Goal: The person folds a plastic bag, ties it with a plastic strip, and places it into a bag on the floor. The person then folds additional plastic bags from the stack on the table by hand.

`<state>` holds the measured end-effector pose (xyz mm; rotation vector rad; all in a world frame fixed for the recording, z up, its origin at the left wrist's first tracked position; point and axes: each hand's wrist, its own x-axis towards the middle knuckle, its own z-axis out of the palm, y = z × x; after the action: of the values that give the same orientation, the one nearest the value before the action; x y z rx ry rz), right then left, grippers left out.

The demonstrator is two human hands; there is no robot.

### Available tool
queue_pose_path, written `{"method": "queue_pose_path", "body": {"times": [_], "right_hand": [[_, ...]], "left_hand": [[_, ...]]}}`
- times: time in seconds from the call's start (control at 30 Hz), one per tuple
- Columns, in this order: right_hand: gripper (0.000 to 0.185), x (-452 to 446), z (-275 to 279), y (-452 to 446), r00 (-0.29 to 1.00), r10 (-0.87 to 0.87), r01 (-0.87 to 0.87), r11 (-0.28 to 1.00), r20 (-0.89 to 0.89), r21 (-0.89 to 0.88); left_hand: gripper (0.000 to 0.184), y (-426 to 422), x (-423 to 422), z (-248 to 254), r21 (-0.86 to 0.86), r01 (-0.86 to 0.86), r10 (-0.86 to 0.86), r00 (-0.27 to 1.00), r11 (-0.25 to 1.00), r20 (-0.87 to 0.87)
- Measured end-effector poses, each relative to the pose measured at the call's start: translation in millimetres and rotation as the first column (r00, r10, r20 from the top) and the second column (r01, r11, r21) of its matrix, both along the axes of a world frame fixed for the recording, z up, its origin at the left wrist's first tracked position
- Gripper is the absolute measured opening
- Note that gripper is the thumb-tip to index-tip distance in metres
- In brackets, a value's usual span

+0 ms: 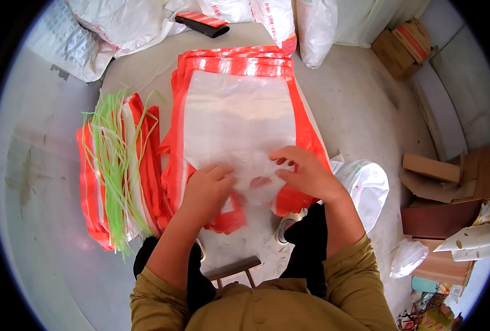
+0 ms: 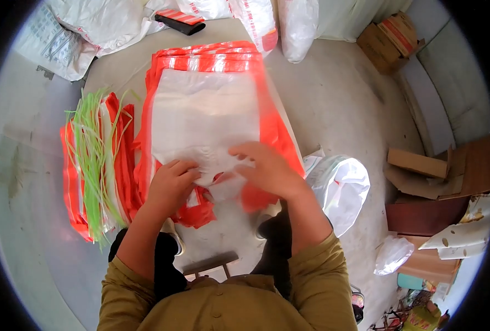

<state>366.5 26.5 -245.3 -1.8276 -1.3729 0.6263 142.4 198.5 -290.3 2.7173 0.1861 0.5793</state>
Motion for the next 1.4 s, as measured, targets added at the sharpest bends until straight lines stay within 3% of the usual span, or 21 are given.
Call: {"method": "queue_pose_path", "body": {"times": [0.07,0.17,0.37,0.47,0.57,0.63,0.77,0.87,0.97,1.03,1.1,1.17,1.27,1.37,1.4], "right_hand": [[0.033,4,0,-6,0.982,-0.187,0.187,0.982,0.009,0.004],[0.032,16,2,-13,0.943,-0.329,0.330,0.944,0.054,0.000],[0.032,15,-13,-21,0.974,-0.091,0.118,0.985,0.208,-0.122],[0.034,16,-5,-24,0.991,0.036,0.004,0.956,0.131,-0.293],[0.032,22,24,-27,0.978,0.132,-0.200,0.817,-0.163,-0.540],[0.033,28,20,-34,0.963,-0.009,-0.127,0.869,-0.271,-0.478],[0.033,36,10,-29,0.917,-0.329,0.265,0.926,-0.224,-0.270],[0.034,33,-4,-26,0.949,-0.306,0.298,0.948,-0.070,-0.111],[0.034,29,-10,-28,0.994,-0.109,0.103,0.981,-0.028,-0.166],[0.033,23,-7,-29,0.996,-0.034,0.004,0.938,-0.078,-0.346],[0.034,16,-1,-27,0.987,0.149,-0.162,0.878,-0.063,-0.451],[0.035,11,6,-25,0.899,0.438,-0.371,0.779,0.017,-0.505],[0.040,10,25,-32,0.868,0.412,-0.485,0.823,-0.278,-0.296],[0.040,20,37,-37,0.913,-0.091,-0.098,0.897,-0.398,-0.431],[0.035,26,24,-34,0.902,-0.153,0.043,0.963,-0.404,-0.267]], "left_hand": [[0.017,-1,1,0,0.017,0.006,-0.006,1.000,1.000,0.017],[0.018,-4,1,2,0.060,-0.022,0.024,0.999,0.998,-0.033],[0.015,-7,4,3,0.069,-0.038,0.038,0.999,0.997,-0.008],[0.016,-5,6,2,0.070,-0.019,0.019,1.000,0.997,-0.006],[0.018,-6,6,3,0.069,-0.018,0.018,1.000,0.997,-0.004],[0.019,-6,6,3,0.072,-0.026,0.027,1.000,0.997,-0.012],[0.020,-6,6,5,0.063,-0.026,0.027,1.000,0.998,-0.010],[0.020,-6,6,5,0.065,-0.029,0.030,0.999,0.997,-0.023],[0.021,-7,5,3,0.063,-0.033,0.035,0.999,0.997,-0.031],[0.021,-7,5,4,0.063,-0.031,0.033,0.999,0.998,-0.037],[0.021,-7,4,5,0.060,-0.029,0.031,0.999,0.998,-0.042],[0.021,-8,5,8,0.056,-0.028,0.030,0.998,0.998,-0.046],[0.022,-7,4,7,0.040,-0.023,0.025,0.999,0.999,-0.027],[0.022,-7,4,10,0.034,-0.023,0.024,0.999,0.999,-0.040],[0.022,-7,5,10,0.010,-0.024,0.025,0.999,1.000,-0.030]]}}
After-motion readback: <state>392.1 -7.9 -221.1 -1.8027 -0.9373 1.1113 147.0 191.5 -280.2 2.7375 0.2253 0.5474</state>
